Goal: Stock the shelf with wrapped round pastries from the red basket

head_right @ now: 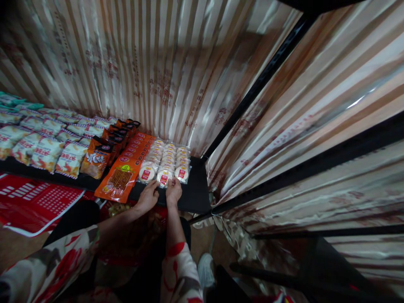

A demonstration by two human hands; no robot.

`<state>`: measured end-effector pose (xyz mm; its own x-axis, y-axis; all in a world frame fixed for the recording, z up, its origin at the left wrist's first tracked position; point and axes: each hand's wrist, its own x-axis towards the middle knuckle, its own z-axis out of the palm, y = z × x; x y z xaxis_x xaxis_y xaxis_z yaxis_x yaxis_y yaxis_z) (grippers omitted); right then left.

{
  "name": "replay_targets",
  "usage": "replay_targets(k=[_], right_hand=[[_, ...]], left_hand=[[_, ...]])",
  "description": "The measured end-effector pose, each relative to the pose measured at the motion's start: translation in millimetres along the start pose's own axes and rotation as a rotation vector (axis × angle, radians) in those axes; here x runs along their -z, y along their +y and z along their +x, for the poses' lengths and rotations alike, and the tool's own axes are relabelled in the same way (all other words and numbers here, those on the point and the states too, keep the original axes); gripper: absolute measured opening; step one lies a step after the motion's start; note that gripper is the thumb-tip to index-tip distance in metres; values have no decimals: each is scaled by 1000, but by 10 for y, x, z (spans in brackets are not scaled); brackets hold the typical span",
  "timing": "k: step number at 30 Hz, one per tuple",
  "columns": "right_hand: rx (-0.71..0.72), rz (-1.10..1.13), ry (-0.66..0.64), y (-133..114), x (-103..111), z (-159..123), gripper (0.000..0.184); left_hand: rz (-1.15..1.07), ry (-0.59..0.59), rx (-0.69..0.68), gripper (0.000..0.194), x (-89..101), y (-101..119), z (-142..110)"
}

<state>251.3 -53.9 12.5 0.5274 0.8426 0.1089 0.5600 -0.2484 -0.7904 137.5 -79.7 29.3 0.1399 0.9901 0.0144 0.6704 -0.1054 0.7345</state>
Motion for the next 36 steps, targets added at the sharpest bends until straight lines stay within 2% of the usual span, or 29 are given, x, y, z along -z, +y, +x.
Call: replay_targets(k=[14,28,36], right_hand=[[119,-70,89,57,-70,6,28],[117,-55,92,47,-93,-1,26],[115,-25,114,54,-106,-22,26]], left_hand=[[72,-46,-25,49,12,29,-3],[120,-50,-65,50,2,-3,-7],[138,-20,-134,48,-7,-37,-24]])
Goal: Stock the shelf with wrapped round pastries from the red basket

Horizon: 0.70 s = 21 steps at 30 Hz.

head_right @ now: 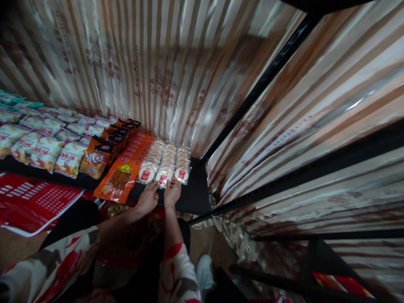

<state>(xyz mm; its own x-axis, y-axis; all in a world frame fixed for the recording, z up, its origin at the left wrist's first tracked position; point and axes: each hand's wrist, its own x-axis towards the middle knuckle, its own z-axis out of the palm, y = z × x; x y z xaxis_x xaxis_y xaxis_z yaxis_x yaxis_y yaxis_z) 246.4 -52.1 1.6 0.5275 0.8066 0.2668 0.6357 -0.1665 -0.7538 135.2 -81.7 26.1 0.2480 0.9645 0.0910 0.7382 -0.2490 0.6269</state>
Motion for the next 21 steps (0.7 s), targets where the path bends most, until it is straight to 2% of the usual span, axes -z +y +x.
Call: replay_targets(k=[5,10,14,21], right_hand=[[11,18,-1,26,-11,8,28],[-13,49,47,-36,50,-68,33],[-13,91,51,-134,107,-226,32],[64,124,46,-209,67,-606,29]], left_hand=[[4,-8,-3,47,-12,-17,2],[-19,44,-39,42,21,-18,-48],[-34,72,-61,38,69,-23,-119],[-26,38,-54,34,51,-102,-282]])
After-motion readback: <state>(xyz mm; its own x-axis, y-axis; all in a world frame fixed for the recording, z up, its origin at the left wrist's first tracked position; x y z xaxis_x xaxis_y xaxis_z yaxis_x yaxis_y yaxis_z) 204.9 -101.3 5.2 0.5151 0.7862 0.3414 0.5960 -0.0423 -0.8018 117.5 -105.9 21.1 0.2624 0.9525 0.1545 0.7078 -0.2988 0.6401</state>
